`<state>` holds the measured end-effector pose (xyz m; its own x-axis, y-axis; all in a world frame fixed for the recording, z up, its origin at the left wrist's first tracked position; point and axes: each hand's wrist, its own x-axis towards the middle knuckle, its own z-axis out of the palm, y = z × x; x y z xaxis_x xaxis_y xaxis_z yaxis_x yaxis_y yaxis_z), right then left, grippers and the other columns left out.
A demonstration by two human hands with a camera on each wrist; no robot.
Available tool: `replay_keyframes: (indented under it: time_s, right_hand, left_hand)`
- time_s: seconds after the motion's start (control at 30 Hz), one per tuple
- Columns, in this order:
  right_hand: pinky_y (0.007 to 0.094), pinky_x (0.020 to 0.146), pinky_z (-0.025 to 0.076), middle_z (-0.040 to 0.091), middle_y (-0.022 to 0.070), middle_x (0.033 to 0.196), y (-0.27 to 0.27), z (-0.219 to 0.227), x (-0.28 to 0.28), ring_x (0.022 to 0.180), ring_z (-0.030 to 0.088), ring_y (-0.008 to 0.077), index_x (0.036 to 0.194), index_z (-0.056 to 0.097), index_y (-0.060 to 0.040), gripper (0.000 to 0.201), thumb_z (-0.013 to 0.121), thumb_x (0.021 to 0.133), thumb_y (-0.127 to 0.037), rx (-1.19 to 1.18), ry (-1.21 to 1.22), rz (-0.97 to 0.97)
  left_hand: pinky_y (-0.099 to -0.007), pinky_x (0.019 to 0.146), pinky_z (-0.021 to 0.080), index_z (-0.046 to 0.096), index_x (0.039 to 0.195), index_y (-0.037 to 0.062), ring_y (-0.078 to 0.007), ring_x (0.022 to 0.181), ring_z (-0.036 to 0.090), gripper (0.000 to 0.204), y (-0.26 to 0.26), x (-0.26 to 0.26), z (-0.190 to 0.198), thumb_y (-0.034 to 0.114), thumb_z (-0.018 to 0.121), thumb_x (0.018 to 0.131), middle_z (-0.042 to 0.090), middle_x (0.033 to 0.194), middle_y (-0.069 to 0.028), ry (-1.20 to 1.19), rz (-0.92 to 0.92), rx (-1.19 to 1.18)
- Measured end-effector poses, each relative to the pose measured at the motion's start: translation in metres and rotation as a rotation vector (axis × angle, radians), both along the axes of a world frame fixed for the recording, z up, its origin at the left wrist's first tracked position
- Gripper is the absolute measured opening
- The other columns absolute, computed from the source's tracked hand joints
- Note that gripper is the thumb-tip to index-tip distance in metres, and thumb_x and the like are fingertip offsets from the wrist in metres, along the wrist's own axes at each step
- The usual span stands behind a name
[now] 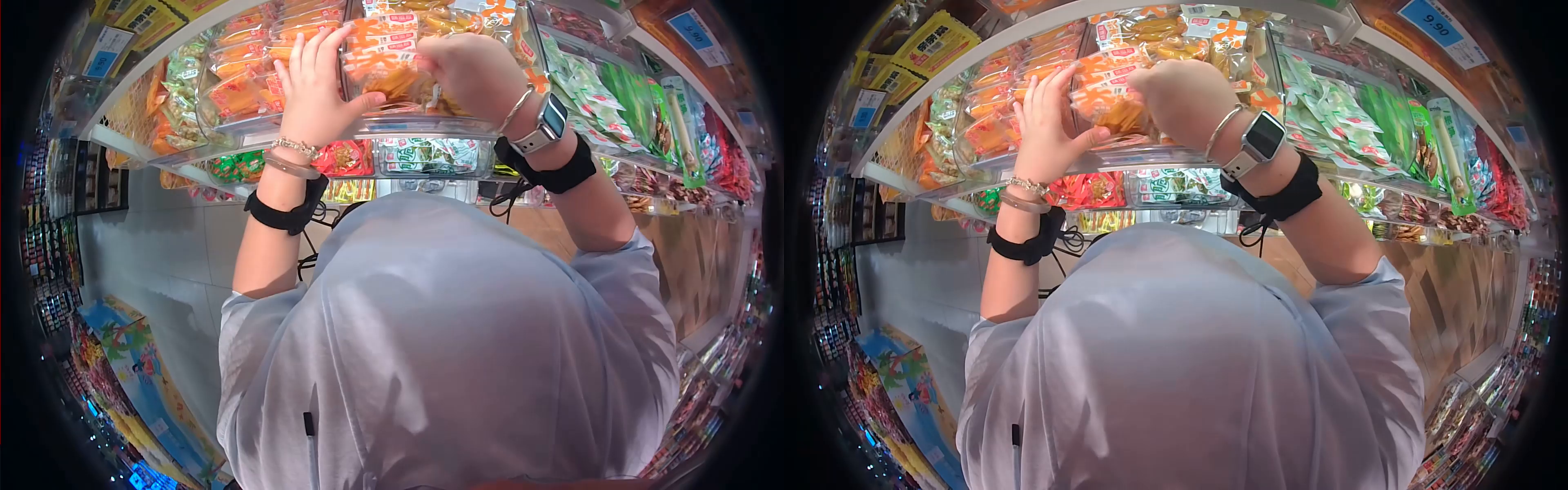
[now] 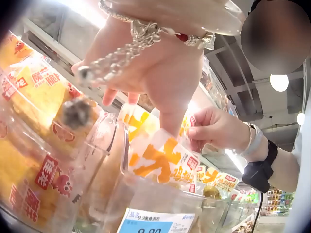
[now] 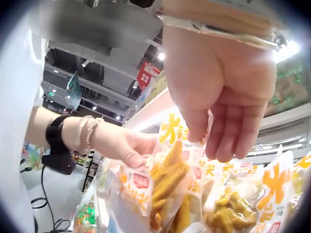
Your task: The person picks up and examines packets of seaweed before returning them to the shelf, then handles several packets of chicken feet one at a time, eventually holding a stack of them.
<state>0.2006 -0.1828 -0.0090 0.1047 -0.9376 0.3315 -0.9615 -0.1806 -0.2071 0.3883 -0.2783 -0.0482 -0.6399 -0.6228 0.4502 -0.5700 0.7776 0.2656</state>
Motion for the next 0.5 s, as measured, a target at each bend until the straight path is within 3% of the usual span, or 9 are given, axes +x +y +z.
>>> replay_keyframes:
  time_s: [0.1, 0.17, 0.2, 0.27, 0.43, 0.5]
  right_hand:
    - [0.0361, 0.06, 0.049, 0.061, 0.0098, 0.07, -0.002, -0.006, 0.01, 0.071, 0.062, 0.0265, 0.077, 0.058, -0.0081, 0.007, 0.054, 0.071, -0.009, 0.007, 0.13, 0.056]
    - [0.0385, 0.055, 0.046, 0.058, 0.0093, 0.066, -0.002, -0.003, 0.012, 0.067, 0.059, 0.0279, 0.078, 0.052, -0.0084, 0.006, 0.052, 0.072, -0.01, 0.003, 0.169, 0.094]
    - [0.0385, 0.055, 0.046, 0.058, 0.0093, 0.066, -0.004, -0.001, 0.013, 0.067, 0.059, 0.0279, 0.078, 0.052, -0.0084, 0.006, 0.052, 0.072, -0.01, 0.005, 0.17, 0.095]
    - [0.0374, 0.056, 0.046, 0.058, 0.0082, 0.066, -0.007, 0.002, 0.017, 0.066, 0.059, 0.0269, 0.077, 0.054, -0.0083, 0.006, 0.053, 0.072, -0.011, -0.018, 0.202, 0.155]
    - [0.0365, 0.057, 0.047, 0.058, 0.0085, 0.066, -0.015, -0.009, 0.027, 0.066, 0.059, 0.0259, 0.076, 0.057, -0.0091, 0.006, 0.053, 0.073, -0.012, 0.003, 0.179, 0.179]
    - [0.0363, 0.057, 0.047, 0.058, 0.009, 0.066, -0.017, -0.012, 0.025, 0.066, 0.06, 0.0256, 0.076, 0.058, -0.0088, 0.007, 0.053, 0.073, -0.012, 0.034, 0.175, 0.175]
  left_hand:
    - [-0.0586, 0.099, 0.016, 0.031, 0.13, 0.0166, -0.0353, 0.126, 0.023, 0.086, -0.004, 0.004, 0.009, 0.035, 0.076, 0.059, 0.034, 0.132, -0.0112, -0.035, -0.077, 0.065]
    - [-0.0463, 0.101, 0.024, 0.033, 0.13, 0.015, -0.0339, 0.123, 0.029, 0.082, -0.008, 0.005, 0.015, 0.023, 0.075, 0.06, 0.041, 0.126, -0.0121, 0.075, -0.255, 0.13]
    - [-0.0463, 0.101, 0.024, 0.033, 0.13, 0.015, -0.0339, 0.123, 0.029, 0.082, -0.009, 0.004, 0.021, 0.023, 0.075, 0.06, 0.041, 0.126, -0.0121, 0.075, -0.253, 0.131]
    - [-0.0379, 0.101, 0.027, 0.033, 0.13, 0.0141, -0.0336, 0.123, 0.03, 0.081, -0.009, 0.0, 0.037, 0.012, 0.073, 0.06, 0.037, 0.13, -0.0145, 0.06, -0.339, -0.004]
    - [-0.0398, 0.1, 0.029, 0.032, 0.131, 0.0148, -0.0347, 0.123, 0.03, 0.083, -0.014, -0.018, 0.044, 0.004, 0.069, 0.058, 0.032, 0.132, -0.0176, -0.119, -0.359, -0.013]
    - [-0.0397, 0.099, 0.031, 0.031, 0.131, 0.016, -0.0346, 0.12, 0.034, 0.083, -0.016, -0.022, 0.04, 0.006, 0.07, 0.059, 0.034, 0.13, -0.0173, -0.166, -0.417, 0.106]
